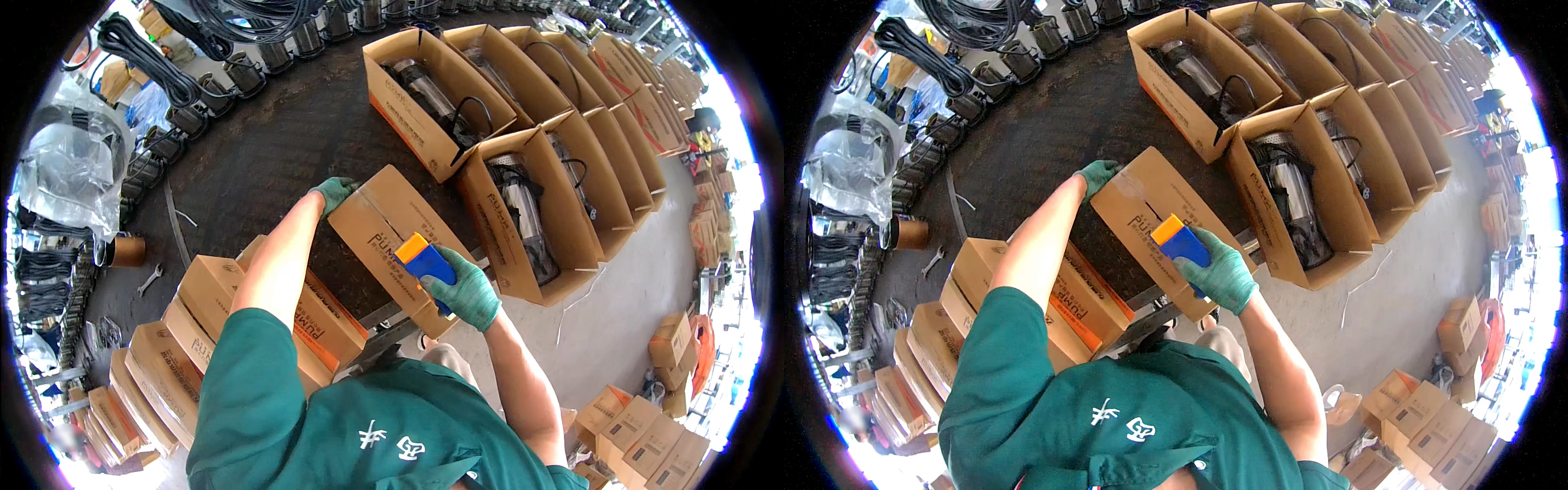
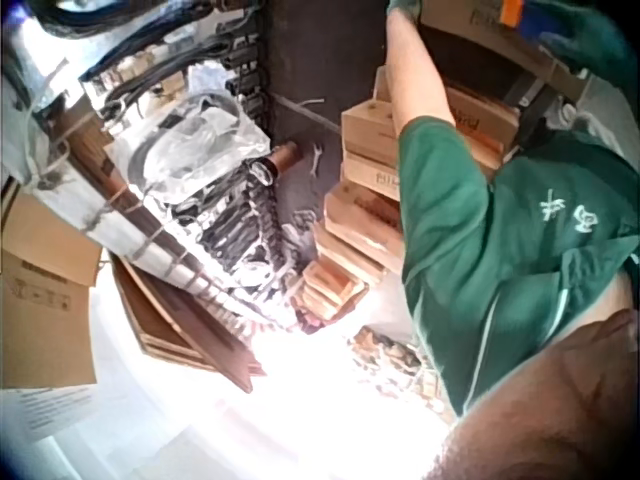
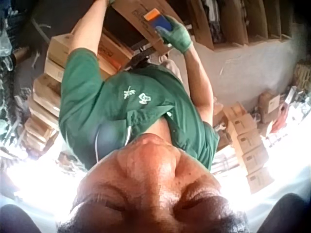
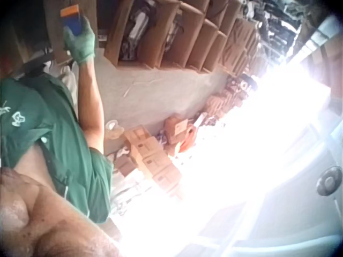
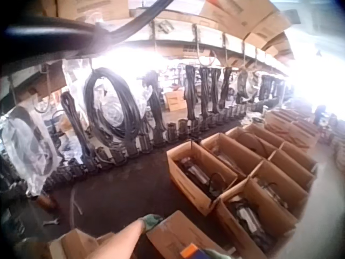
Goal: The person repeatedly picks up cardboard boxes containing cylindrical equipment, folds the flaps, and seals them with packing tape using a handheld dispenser. The sealed boxes are stacked in a row on the floor.
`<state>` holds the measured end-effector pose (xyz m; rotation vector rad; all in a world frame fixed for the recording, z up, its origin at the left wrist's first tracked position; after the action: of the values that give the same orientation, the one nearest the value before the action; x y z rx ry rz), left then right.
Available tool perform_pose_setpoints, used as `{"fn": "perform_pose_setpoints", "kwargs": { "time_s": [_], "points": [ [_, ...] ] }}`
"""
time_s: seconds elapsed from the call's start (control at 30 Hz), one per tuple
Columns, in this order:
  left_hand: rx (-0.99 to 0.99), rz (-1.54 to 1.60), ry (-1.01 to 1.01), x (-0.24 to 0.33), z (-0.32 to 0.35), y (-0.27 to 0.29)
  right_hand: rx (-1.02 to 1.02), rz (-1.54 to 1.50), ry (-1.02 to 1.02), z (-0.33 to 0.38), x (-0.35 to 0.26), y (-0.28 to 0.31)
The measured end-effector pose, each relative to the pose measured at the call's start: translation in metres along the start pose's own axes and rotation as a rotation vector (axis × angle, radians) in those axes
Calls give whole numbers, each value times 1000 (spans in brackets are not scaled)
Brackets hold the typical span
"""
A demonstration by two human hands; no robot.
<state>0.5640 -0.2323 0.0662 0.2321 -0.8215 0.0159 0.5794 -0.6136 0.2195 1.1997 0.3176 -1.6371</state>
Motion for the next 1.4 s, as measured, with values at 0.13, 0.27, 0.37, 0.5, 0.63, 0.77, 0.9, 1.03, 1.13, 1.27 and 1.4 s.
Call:
{"fn": "perform_pose_setpoints", "kwargs": {
  "time_s": [0.13, 0.27, 0.37, 0.5, 0.63, 0.77, 0.9, 1.03, 1.13, 1.27, 1.4],
  "points": [
    [58, -397, 83, -17, -23, 23, 36, 141, 13, 30, -4, 15],
    [479, -766, -229, 69, 50, -13, 40, 293, -207, 136, 42, 60],
    [200, -772, -743, 108, 85, -76, 13, 237, -360, 182, 59, 69],
    [-247, -1143, -887, 88, 155, -245, -12, 401, -415, 170, 61, 62],
    [-117, -1146, -831, 83, 168, -301, 135, 860, -178, 131, 93, 13],
    [-79, -1175, -691, 77, 160, -321, 91, 915, -358, 105, 91, -18],
    [-122, -1197, -684, 85, 167, -320, 391, 783, -168, 110, 110, -29],
    [-106, -1216, -675, 84, 165, -316, 149, 970, -421, 103, 107, -47],
    [-132, -1222, -656, 89, 175, -321, 55, 1021, -464, 114, 157, -70],
    [-82, -1104, -890, 74, 155, -311, 462, 679, -47, 110, 191, -68],
    [-35, -1082, -898, 98, 124, -223, 491, 214, -287, 88, 170, -45]
  ]
}}
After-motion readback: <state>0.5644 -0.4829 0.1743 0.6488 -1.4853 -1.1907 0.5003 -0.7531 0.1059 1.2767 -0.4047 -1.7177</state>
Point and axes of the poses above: each hand's wrist, its own z-axis away from the middle knuckle, its own y-axis out of the back of the hand, x = y × z, the point moved 2 cm from there along -z, towards the middle knuckle, and after that the axes turned 13 degrees about z, right-handed, at the moved point
